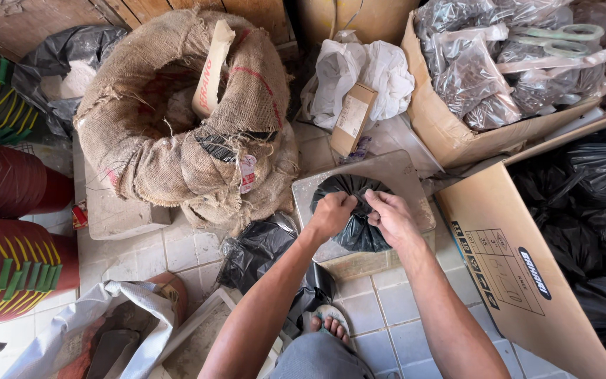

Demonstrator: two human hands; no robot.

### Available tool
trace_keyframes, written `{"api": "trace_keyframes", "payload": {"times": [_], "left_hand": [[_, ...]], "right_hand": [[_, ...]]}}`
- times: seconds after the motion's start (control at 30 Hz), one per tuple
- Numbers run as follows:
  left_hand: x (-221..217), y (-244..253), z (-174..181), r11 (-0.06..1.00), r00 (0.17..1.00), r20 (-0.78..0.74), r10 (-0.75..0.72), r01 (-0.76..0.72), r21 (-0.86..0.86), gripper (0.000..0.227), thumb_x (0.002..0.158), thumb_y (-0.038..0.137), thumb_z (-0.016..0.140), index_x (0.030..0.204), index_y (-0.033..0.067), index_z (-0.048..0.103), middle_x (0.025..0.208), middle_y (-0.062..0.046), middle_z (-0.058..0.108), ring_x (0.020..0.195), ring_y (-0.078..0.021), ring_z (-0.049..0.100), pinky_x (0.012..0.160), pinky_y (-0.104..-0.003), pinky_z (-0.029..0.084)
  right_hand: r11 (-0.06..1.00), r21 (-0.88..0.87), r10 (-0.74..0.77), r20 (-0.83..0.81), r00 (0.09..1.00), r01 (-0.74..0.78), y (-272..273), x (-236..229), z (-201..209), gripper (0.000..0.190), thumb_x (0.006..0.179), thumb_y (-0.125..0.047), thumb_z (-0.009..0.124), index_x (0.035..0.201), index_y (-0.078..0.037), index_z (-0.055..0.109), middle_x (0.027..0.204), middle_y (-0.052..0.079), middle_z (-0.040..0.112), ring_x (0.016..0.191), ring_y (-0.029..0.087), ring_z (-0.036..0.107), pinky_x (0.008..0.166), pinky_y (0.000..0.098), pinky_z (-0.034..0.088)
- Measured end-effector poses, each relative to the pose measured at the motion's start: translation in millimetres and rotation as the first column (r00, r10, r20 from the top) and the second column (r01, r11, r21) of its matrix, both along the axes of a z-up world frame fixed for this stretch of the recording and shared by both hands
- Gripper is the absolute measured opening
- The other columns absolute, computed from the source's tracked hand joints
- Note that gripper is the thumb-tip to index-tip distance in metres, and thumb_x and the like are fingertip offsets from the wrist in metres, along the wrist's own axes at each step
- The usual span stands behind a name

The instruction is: The person scoops grey powder from a large white bag into a small black plastic bag by hand and using a plastic scoop, then ties the black bag shut.

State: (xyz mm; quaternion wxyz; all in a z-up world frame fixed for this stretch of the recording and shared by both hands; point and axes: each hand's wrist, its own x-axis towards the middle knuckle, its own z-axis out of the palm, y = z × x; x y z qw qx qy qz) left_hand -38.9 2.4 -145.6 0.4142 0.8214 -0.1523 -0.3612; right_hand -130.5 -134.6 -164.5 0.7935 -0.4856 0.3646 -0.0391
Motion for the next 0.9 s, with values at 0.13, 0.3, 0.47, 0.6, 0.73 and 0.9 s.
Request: {"api": "trace_keyframes", "payload": {"times": [0.13, 0.3, 0.47, 0.6, 0.73, 0.9], "left_hand": [[19.1, 5.4, -12.8, 0.978, 0.965, 0.223, -0.141, 0.101, 0.183, 0.054, 0.106, 0.057, 0.051, 0.099, 0.0081, 0.073, 0.088, -0.022, 0.077, 0.094, -0.0451, 0.078, 0.078, -0.057, 0.063], [29.4, 43.6, -39.3, 0.961, 0.785, 0.562, -0.261, 0.156, 0.228, 0.048, 0.109, 0.044, 0.047, 0.088, 0.0025, 0.062, 0.081, -0.021, 0.069, 0.074, -0.0487, 0.075, 0.064, -0.061, 0.060], [29.0, 56.1, -53.2, 0.967, 0.329, 0.913, -0.242, 0.009, 0.253, 0.040, 0.109, 0.038, 0.051, 0.084, 0.0066, 0.056, 0.064, -0.009, 0.058, 0.047, -0.0343, 0.067, 0.042, -0.048, 0.052], [21.1, 42.2, -48.1, 0.966, -0.062, 0.970, -0.234, -0.131, 0.224, 0.038, 0.106, 0.035, 0.049, 0.084, 0.0056, 0.057, 0.059, -0.002, 0.044, 0.037, -0.0273, 0.052, 0.033, -0.043, 0.044], [13.9, 15.9, -10.8, 0.974, 0.755, 0.618, -0.218, 0.202, 0.097, 0.048, 0.108, 0.039, 0.054, 0.085, -0.0012, 0.066, 0.065, -0.025, 0.067, 0.069, -0.0527, 0.073, 0.057, -0.060, 0.057], [4.1, 5.5, 15.0, 0.953, 0.768, 0.565, -0.301, 0.256, 0.160, 0.038, 0.104, 0.043, 0.059, 0.093, 0.0083, 0.071, 0.077, -0.018, 0.071, 0.079, -0.0459, 0.076, 0.067, -0.057, 0.061]], "right_hand": [[0.984, -0.179, -0.001, 0.002, 1.000, 0.002, -11.5, -10.3, 9.6, 0.022, 0.104, -0.023, 0.076, 0.099, -0.001, 0.076, 0.068, -0.005, 0.041, 0.056, 0.002, 0.045, 0.048, 0.0154, 0.036], [0.802, -0.579, -0.029, -0.280, 0.960, -0.145, -41.0, -36.6, -17.9, 0.019, 0.097, -0.035, 0.078, 0.100, -0.018, 0.085, 0.061, 0.004, 0.059, 0.057, 0.012, 0.061, 0.050, 0.0269, 0.052], [0.707, -0.659, 0.002, -0.359, 0.933, -0.256, -61.2, -51.4, -18.2, 0.026, 0.101, -0.042, 0.075, 0.107, -0.019, 0.084, 0.079, 0.010, 0.070, 0.075, 0.022, 0.070, 0.062, 0.0351, 0.056], [0.588, -0.733, 0.072, -0.373, 0.925, -0.341, -45.3, -60.6, -11.8, 0.027, 0.100, -0.042, 0.073, 0.121, -0.029, 0.083, 0.097, 0.013, 0.081, 0.095, 0.036, 0.077, 0.082, 0.0484, 0.061], [0.567, -0.785, 0.280, -0.102, 0.955, -0.250, 3.4, -49.9, -7.7, 0.050, 0.095, -0.024, 0.077, 0.145, -0.026, 0.072, 0.077, 0.012, 0.072, 0.073, 0.023, 0.069, 0.067, 0.0424, 0.056], [0.402, -0.910, 0.332, 0.044, 0.942, -0.099, 19.7, -9.7, 12.5, 0.020, 0.109, -0.015, 0.066, 0.124, -0.010, 0.077, 0.065, 0.012, 0.058, 0.056, 0.031, 0.062, 0.050, 0.0406, 0.052]]}}
